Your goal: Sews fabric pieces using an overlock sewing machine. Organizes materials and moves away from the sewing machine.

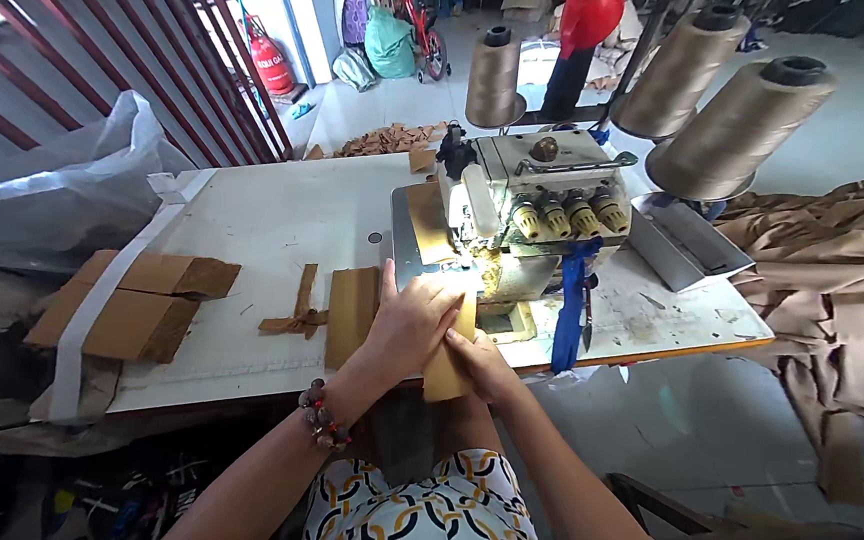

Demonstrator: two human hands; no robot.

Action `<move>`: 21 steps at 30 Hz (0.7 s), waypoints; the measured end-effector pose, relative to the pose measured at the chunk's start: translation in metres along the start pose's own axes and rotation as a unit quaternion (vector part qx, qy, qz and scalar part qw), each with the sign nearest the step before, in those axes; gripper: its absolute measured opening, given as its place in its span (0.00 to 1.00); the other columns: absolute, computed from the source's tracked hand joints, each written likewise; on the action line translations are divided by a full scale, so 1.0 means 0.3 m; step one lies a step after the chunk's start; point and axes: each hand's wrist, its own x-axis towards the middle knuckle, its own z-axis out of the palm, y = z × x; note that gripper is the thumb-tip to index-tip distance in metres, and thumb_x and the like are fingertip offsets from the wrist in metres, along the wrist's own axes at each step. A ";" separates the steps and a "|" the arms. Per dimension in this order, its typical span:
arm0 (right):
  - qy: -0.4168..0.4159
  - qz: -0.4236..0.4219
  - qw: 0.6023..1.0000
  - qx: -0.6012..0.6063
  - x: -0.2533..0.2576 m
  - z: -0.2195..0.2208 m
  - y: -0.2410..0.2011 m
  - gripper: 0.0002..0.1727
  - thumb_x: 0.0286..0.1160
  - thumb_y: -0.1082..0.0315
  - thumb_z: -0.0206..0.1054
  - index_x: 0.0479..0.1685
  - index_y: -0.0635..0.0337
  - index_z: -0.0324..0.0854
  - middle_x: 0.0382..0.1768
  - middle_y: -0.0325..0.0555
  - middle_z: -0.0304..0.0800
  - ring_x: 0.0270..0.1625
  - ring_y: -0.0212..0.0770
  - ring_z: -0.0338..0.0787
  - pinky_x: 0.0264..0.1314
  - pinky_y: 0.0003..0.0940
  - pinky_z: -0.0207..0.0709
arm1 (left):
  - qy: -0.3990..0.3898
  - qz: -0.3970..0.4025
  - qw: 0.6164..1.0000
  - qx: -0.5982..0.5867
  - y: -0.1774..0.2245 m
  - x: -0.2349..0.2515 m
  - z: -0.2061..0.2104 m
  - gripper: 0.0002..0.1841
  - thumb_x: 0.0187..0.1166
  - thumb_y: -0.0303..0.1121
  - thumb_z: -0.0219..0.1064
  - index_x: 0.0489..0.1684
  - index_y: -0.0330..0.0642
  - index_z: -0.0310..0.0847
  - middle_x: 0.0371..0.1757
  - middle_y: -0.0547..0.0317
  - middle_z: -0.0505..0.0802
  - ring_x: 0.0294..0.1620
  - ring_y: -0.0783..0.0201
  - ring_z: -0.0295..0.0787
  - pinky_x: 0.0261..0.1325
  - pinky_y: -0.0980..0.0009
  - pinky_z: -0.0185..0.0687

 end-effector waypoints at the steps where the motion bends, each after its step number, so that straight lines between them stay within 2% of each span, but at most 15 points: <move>1: 0.005 0.001 1.000 -0.002 -0.003 -0.007 -0.007 0.12 0.87 0.69 0.49 0.53 0.64 0.77 0.36 0.40 0.95 0.41 0.32 0.95 0.51 0.32 0.90 | -0.004 0.000 1.000 0.013 0.010 0.003 0.001 0.15 0.85 0.37 0.62 0.62 0.46 0.90 0.56 0.54 0.95 0.65 0.47 0.90 0.76 0.17 0.50; 5: 0.001 -0.011 1.000 -0.008 0.015 -0.011 -0.040 0.13 0.89 0.68 0.48 0.52 0.63 0.78 0.36 0.40 0.94 0.40 0.31 0.94 0.49 0.32 0.90 | -0.014 -0.021 0.999 0.037 0.023 0.034 -0.001 0.16 0.84 0.36 0.62 0.64 0.45 0.90 0.60 0.54 0.94 0.64 0.46 0.90 0.76 0.16 0.48; 9: 0.003 -0.011 1.000 -0.019 0.039 -0.015 -0.061 0.14 0.90 0.67 0.48 0.52 0.65 0.77 0.36 0.41 0.93 0.40 0.33 0.94 0.49 0.33 0.90 | -0.055 -0.027 0.998 0.031 0.009 0.059 -0.022 0.18 0.86 0.38 0.59 0.66 0.45 0.88 0.65 0.53 0.93 0.72 0.44 0.87 0.79 0.16 0.44; 12: -0.007 -0.022 1.000 -0.004 0.053 -0.012 -0.073 0.14 0.90 0.68 0.47 0.51 0.63 0.79 0.37 0.40 0.93 0.41 0.31 0.94 0.49 0.31 0.89 | -0.026 0.012 0.999 0.028 0.010 0.056 -0.046 0.11 0.83 0.30 0.64 0.53 0.43 0.93 0.47 0.52 0.95 0.54 0.47 0.94 0.76 0.19 0.55; 14: -0.037 -0.028 0.999 0.016 0.064 -0.021 -0.073 0.16 0.90 0.67 0.45 0.49 0.63 0.79 0.35 0.42 0.94 0.37 0.34 0.95 0.44 0.30 0.91 | -0.027 0.017 0.999 0.030 0.006 0.056 -0.053 0.10 0.82 0.30 0.64 0.49 0.44 0.94 0.41 0.53 0.95 0.47 0.49 0.95 0.76 0.22 0.60; 16: -0.078 -0.034 0.996 0.024 0.075 -0.029 -0.073 0.19 0.91 0.66 0.40 0.47 0.63 0.78 0.30 0.43 0.95 0.31 0.34 0.95 0.40 0.27 0.90 | -0.065 -0.007 0.998 0.018 -0.021 0.075 -0.056 0.14 0.86 0.37 0.62 0.55 0.45 0.93 0.50 0.54 0.96 0.58 0.49 0.93 0.79 0.22 0.55; 18: -0.097 -0.034 0.995 0.007 0.083 -0.033 -0.072 0.24 0.92 0.65 0.36 0.41 0.62 0.80 0.28 0.41 0.95 0.30 0.33 0.95 0.40 0.26 0.89 | -0.100 -0.036 0.994 -0.010 -0.055 0.112 -0.065 0.19 0.86 0.46 0.59 0.62 0.49 0.90 0.62 0.58 0.93 0.70 0.53 0.88 0.82 0.21 0.48; 20: -0.116 -0.044 0.992 -0.019 0.089 -0.046 -0.053 0.27 0.91 0.66 0.34 0.38 0.62 0.83 0.27 0.39 0.95 0.30 0.32 0.94 0.40 0.26 0.89 | -0.123 -0.051 0.990 -0.038 -0.078 0.148 -0.087 0.22 0.84 0.51 0.62 0.63 0.47 0.89 0.65 0.55 0.92 0.74 0.51 0.85 0.83 0.21 0.44; 21: -0.126 -0.051 0.990 -0.032 0.091 -0.056 -0.034 0.27 0.90 0.66 0.35 0.37 0.61 0.83 0.27 0.38 0.95 0.30 0.31 0.94 0.40 0.27 0.88 | -0.131 -0.057 0.988 -0.052 -0.087 0.167 -0.097 0.22 0.83 0.50 0.65 0.62 0.45 0.88 0.65 0.52 0.91 0.74 0.49 0.84 0.82 0.20 0.44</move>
